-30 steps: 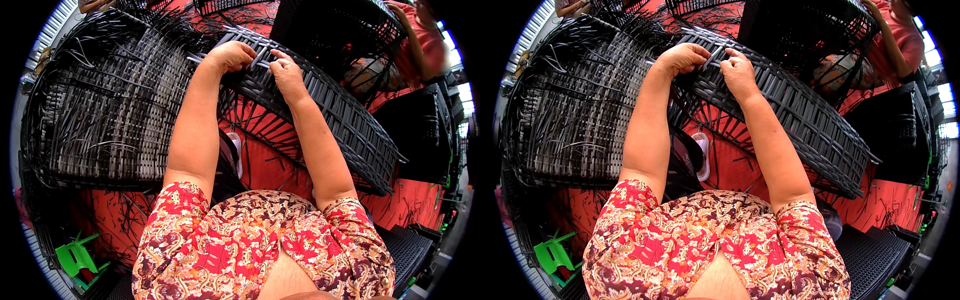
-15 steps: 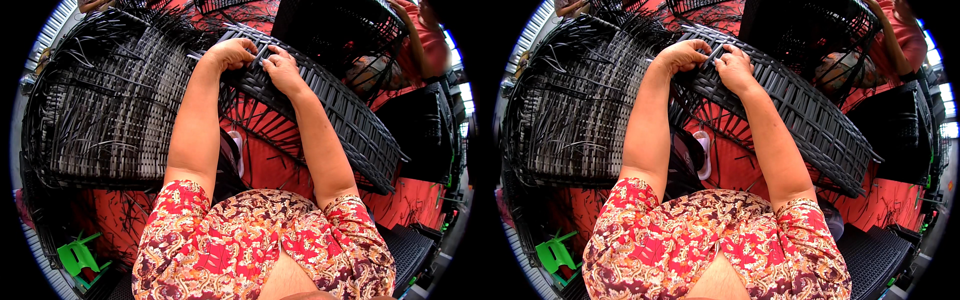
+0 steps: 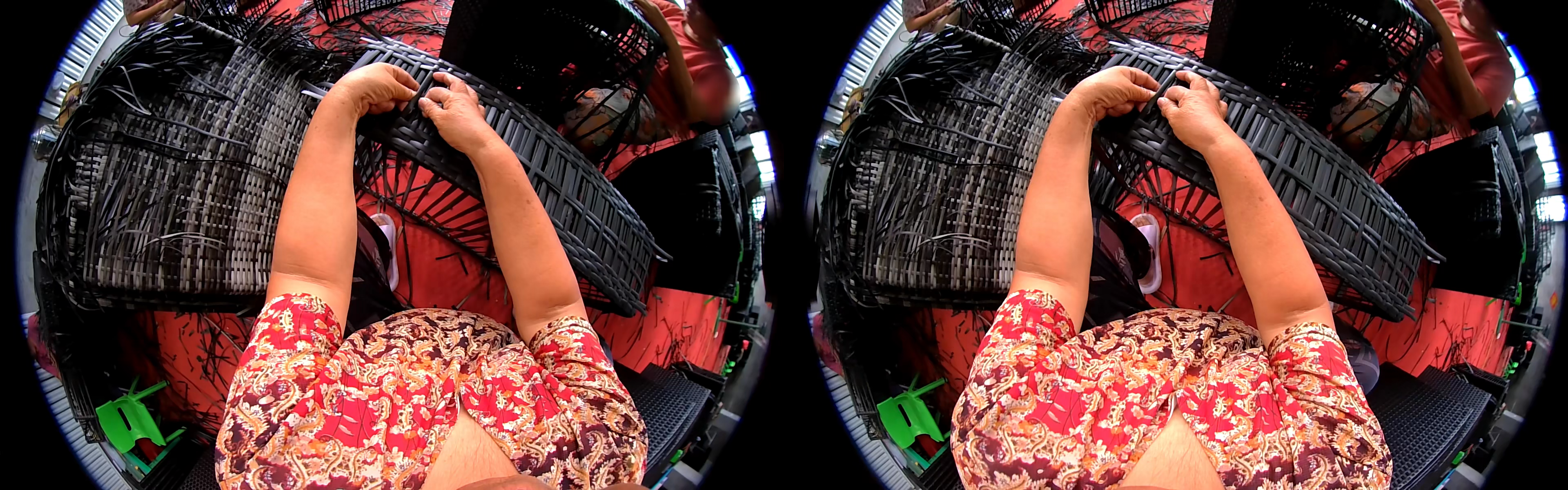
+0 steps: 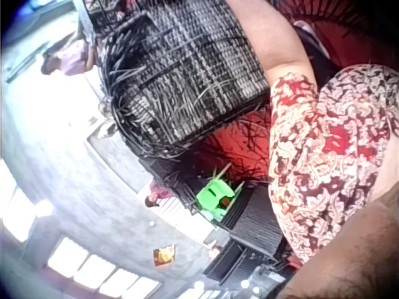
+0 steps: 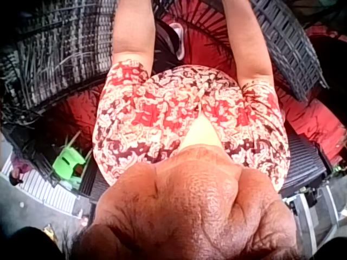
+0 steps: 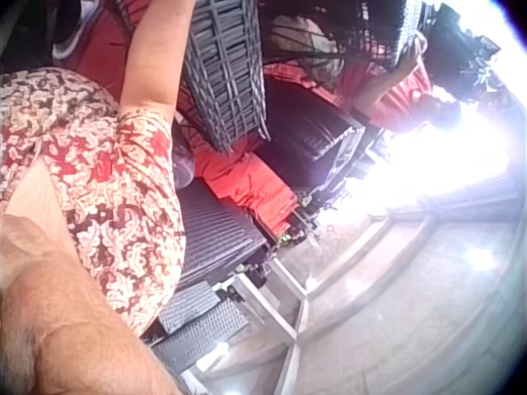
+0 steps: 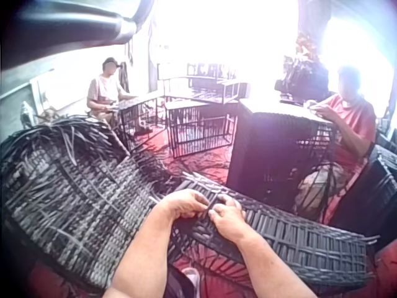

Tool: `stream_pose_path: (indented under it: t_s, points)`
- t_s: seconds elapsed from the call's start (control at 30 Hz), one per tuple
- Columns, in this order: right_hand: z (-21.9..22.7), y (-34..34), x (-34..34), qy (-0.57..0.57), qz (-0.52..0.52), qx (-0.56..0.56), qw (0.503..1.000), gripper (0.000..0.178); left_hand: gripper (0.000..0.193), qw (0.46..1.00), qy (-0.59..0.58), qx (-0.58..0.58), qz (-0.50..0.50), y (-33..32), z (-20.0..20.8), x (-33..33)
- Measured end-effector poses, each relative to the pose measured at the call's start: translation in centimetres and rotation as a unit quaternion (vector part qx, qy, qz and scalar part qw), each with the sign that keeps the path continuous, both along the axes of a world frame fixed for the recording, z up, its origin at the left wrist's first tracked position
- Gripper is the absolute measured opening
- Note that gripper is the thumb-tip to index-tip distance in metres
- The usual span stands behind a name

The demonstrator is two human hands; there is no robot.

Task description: The person weaves black strips onto a furniture frame by hand, pulling the strips through and around the frame members.

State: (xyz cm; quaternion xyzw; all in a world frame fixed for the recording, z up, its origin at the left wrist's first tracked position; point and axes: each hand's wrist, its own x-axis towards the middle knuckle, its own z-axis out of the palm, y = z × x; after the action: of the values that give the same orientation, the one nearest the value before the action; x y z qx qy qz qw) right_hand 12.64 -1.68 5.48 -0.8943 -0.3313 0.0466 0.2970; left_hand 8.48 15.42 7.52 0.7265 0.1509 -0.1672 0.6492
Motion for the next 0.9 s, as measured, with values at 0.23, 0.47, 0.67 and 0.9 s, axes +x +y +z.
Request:
stream_pose_path:
  t_s: [0.23,0.47,0.67,0.9]
  points:
    - [0.2,-0.1,-0.2,-0.001,-0.007,-0.003,1.000,0.024,0.009,1.000,-0.004,0.015,-0.026,0.1,0.0,0.0]
    - [-0.3,-0.3,0.1,-0.004,0.015,0.004,1.000,0.025,0.009,0.996,-0.023,0.090,-0.004,-0.8,0.0,-0.1]
    - [-1.0,-0.5,-0.1,-0.044,0.026,0.071,0.996,0.023,0.017,0.974,-0.057,0.217,-0.017,-1.0,0.5,-0.2]
    - [-1.4,-0.6,-0.5,-0.098,0.014,0.116,0.988,0.020,0.024,0.947,-0.015,0.318,-0.038,-2.2,2.7,-0.7]
